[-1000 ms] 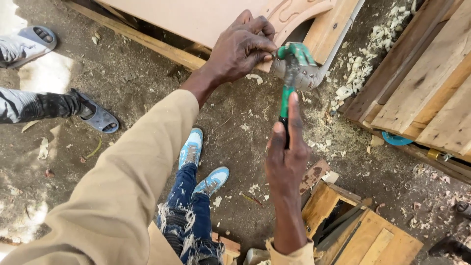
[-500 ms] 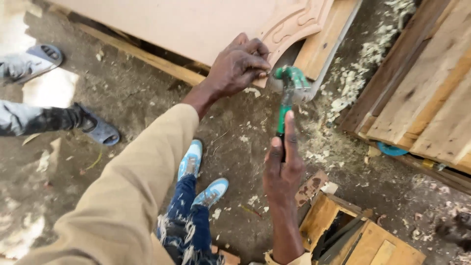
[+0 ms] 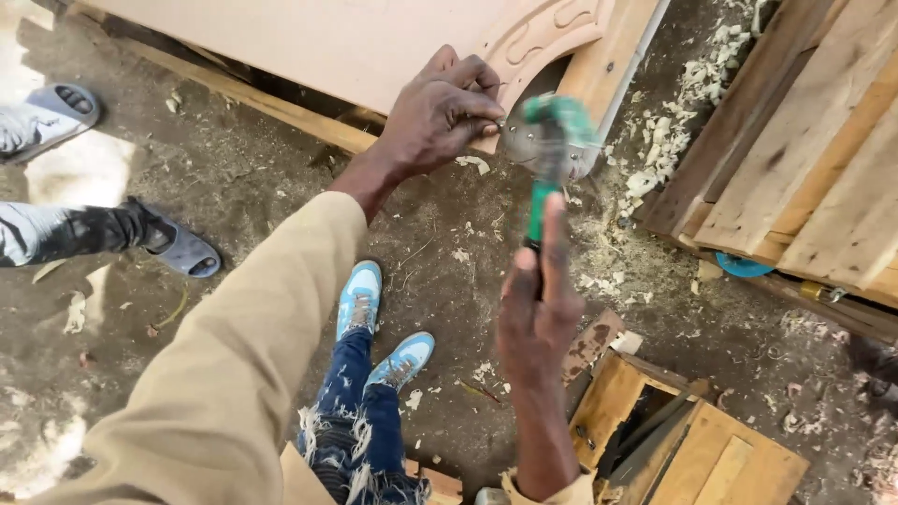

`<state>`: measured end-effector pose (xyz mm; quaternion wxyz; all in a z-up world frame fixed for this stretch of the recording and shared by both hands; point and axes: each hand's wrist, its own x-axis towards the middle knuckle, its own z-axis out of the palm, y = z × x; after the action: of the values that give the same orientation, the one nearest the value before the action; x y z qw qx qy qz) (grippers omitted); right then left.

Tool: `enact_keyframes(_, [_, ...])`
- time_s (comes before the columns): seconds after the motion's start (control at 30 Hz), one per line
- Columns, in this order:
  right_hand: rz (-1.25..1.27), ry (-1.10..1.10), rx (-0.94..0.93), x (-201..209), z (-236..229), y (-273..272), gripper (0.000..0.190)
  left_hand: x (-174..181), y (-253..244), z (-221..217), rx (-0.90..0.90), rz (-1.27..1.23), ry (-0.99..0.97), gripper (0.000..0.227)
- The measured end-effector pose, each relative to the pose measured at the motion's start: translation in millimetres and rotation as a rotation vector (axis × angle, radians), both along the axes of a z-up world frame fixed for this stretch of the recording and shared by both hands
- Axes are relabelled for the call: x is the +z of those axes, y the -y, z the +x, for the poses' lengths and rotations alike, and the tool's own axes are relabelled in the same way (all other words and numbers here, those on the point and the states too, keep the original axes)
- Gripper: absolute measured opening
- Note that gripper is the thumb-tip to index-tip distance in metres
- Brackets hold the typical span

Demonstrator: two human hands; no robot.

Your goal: Hammering decorative wooden trim onto a carved wooden panel to secure it.

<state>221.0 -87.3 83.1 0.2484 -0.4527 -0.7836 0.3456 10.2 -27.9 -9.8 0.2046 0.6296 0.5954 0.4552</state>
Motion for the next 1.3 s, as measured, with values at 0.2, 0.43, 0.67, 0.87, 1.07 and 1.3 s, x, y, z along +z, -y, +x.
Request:
enact_keyframes(0.2, [-0.463,0.11,-0.106,19.3,-25.2,7.3,0.069,12.4,-0.3,0.1,-0.017,0.0,0.074,0.007])
enact_keyframes(0.43, [-0.059,0.015,-0.026,39.7,-5.0,4.8,0.047,-18.5,-0.9,-15.4,-0.031,-0.033,0.226,0.024])
enact_keyframes(0.67, [0.108,-0.394,-0.208,9.3,7.3,23.2,0.05,-30.0,-16.2,-11.9,0.662,-0.02,-0.393,0.022])
enact_keyframes(0.87, [-0.233,0.086,-0.111,22.5,-7.6,-9.4,0.047,-19.5,-16.0,-14.6,0.529,-0.033,-0.751,0.027])
enact_keyframes(1.07, [0.092,-0.363,-0.151,44.4,-0.1,5.5,0.046,-23.2,-10.4,-14.6,0.588,-0.002,-0.75,0.034])
enact_keyframes(1.3, [-0.147,0.237,-0.017,-26.8,-2.5,-20.2,0.048,-5.4,-19.5,-20.3,0.535,-0.175,-0.796,0.023])
